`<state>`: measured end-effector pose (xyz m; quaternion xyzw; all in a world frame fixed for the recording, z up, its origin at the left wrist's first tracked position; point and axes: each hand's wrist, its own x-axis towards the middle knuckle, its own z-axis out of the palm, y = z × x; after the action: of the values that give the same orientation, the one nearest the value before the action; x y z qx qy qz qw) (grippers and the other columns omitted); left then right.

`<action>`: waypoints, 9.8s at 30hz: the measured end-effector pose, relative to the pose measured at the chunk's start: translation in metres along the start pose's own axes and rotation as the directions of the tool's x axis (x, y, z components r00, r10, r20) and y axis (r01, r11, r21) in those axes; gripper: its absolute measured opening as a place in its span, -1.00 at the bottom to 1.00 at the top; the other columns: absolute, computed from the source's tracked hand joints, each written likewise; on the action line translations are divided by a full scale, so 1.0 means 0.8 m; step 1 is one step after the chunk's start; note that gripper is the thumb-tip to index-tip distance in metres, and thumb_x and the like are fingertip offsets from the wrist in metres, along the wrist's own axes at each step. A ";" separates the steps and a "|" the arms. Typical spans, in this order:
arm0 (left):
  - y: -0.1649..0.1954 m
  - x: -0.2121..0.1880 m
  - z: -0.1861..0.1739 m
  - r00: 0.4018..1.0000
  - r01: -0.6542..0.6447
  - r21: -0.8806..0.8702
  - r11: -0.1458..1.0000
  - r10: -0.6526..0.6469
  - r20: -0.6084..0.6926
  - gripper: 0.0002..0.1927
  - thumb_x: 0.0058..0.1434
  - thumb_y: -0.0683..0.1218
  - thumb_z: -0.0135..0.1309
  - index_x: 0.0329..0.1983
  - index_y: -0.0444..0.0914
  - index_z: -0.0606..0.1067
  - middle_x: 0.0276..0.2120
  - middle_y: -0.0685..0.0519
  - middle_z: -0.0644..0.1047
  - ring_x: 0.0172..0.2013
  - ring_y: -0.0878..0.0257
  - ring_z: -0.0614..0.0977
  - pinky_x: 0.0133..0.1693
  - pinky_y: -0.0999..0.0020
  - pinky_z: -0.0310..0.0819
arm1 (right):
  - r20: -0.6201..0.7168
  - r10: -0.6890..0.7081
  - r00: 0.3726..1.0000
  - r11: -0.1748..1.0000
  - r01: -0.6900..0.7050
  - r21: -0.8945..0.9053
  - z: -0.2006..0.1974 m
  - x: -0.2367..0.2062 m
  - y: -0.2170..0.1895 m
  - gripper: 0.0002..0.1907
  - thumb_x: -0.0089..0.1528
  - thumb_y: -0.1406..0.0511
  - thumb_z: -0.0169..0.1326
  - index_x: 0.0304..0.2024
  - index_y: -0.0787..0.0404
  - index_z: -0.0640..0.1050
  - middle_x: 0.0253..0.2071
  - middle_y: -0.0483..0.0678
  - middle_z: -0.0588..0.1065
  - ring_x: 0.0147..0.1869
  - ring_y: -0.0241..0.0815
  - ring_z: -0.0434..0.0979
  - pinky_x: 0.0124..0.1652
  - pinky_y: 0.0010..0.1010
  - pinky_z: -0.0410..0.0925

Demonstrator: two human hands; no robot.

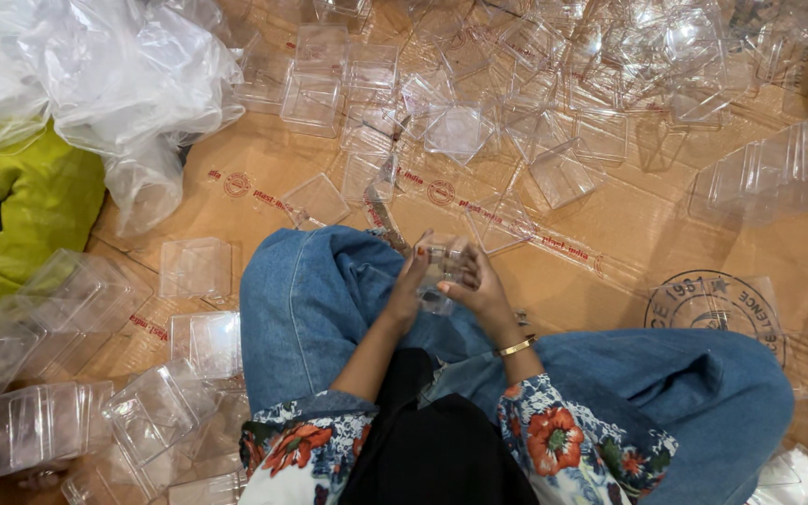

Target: The person sits on the floor among scattered clear plastic containers and folds each flat container piece by hand, pressing the sides and base to shape it into an open box, then sets the formed container aside and picks up the next flat piece.

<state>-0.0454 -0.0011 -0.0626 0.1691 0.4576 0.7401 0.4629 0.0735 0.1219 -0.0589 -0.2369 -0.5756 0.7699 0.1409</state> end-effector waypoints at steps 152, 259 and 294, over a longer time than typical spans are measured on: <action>0.051 0.001 0.027 0.954 -0.130 0.977 0.168 0.291 0.077 -0.34 0.07 0.07 0.31 0.19 -0.21 0.38 0.23 -0.23 0.31 0.25 -0.21 0.30 0.22 -0.05 0.24 | -0.442 0.221 0.870 -0.097 -0.431 -0.897 -0.299 0.000 -0.139 0.23 -0.15 0.24 0.50 0.45 -0.27 0.09 0.53 0.04 -0.07 0.38 0.28 0.34 0.24 0.00 0.38; 0.040 -0.021 0.053 0.825 -0.536 0.753 0.383 0.429 0.369 0.20 -0.05 -0.01 0.46 0.48 -0.34 -0.08 0.45 -0.32 0.11 0.40 -0.15 0.27 0.25 0.11 0.41 | -0.393 -0.385 0.835 0.915 0.402 -0.042 -0.061 0.035 0.011 -0.31 0.39 -0.16 -0.17 -0.14 0.34 0.56 -0.29 -0.01 0.57 -0.25 -0.17 0.61 -0.21 -0.31 0.51; 0.226 -0.140 -0.177 0.230 0.550 0.818 0.169 0.911 -0.343 -0.16 0.26 0.21 0.45 0.29 -0.27 0.20 0.43 -0.51 -0.16 0.46 -0.48 -0.15 0.37 -0.43 -0.04 | -0.394 -0.865 0.311 0.492 0.681 -0.543 -0.184 -0.120 -0.241 -0.83 0.56 0.38 0.12 0.13 0.28 0.43 -0.09 -0.05 0.42 -0.07 -0.24 0.46 -0.04 -0.42 0.45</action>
<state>-0.1795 -0.1964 0.0336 0.0148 0.9205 0.2623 -0.2891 0.2222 0.2529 0.1109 -0.1845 -0.6342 0.3873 0.6432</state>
